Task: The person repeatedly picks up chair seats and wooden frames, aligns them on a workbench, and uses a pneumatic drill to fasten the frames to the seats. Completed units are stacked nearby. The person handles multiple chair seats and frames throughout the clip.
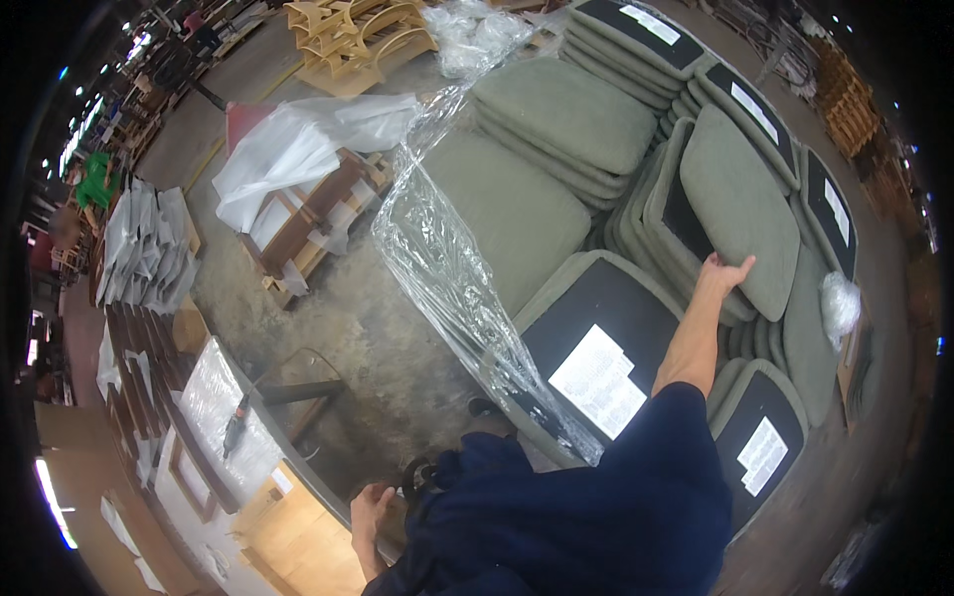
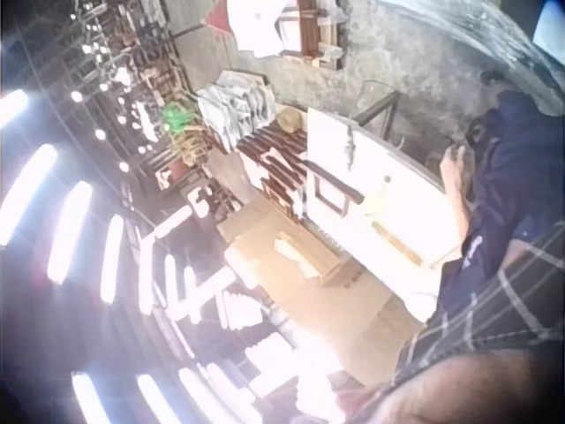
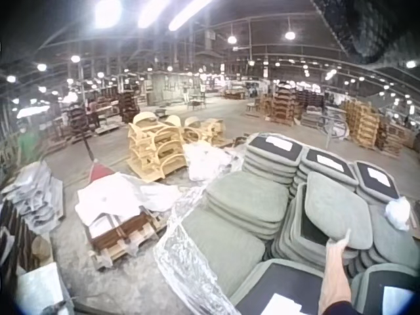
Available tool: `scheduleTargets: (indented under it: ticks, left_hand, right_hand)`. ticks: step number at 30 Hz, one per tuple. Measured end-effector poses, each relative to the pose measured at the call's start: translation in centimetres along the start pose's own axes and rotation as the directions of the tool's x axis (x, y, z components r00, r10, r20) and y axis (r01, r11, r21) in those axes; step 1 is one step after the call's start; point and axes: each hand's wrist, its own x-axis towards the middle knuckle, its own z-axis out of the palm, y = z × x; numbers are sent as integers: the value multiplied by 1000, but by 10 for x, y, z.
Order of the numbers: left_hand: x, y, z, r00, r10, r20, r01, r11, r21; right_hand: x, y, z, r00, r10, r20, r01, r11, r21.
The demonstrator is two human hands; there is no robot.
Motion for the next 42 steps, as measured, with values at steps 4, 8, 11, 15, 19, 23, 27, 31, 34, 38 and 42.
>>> scheduleTargets:
  ticks: [4,8,11,15,19,23,27,31,34,38,42]
  left_hand:
    - [2,3,13,998,20,56,-25,996,89]
    - [10,5,6,993,35,116,-42,997,61]
    - [20,12,1,992,112,59,-119,984,130]
    - [29,24,-2,989,146,4,-146,986,79]
    - [27,24,5,977,212,-32,-210,976,55]
    - [37,18,23,943,310,-122,-313,950,-4]
    - [48,29,35,937,325,-132,-343,926,-158]
    - [36,38,26,924,278,-262,-381,709,-594]
    - [13,15,4,930,155,-334,-364,239,-900]
    - [-44,-58,-28,823,-75,-563,-567,-122,-814]
    - [-140,-153,-36,565,-395,-725,-812,-423,-402]
  right_hand:
    - [44,-33,27,990,142,15,-136,972,-192]
    - [63,-57,54,989,-33,146,71,961,-268]
    - [37,-80,114,972,-82,219,169,894,-416]
    - [-29,-123,207,916,-240,322,400,601,-692]
    - [-93,-170,299,734,-126,667,627,-253,-737]
    - [-181,-133,378,146,301,942,784,-616,75]
    - [-348,-39,372,-159,661,733,949,-101,297]
    - [-553,25,271,-412,892,187,910,413,35]
    - [-667,29,151,-684,718,128,724,689,0]
    - [-789,18,22,-914,404,-37,385,893,232]
    - [-882,5,-76,-979,-120,-167,-145,979,145]
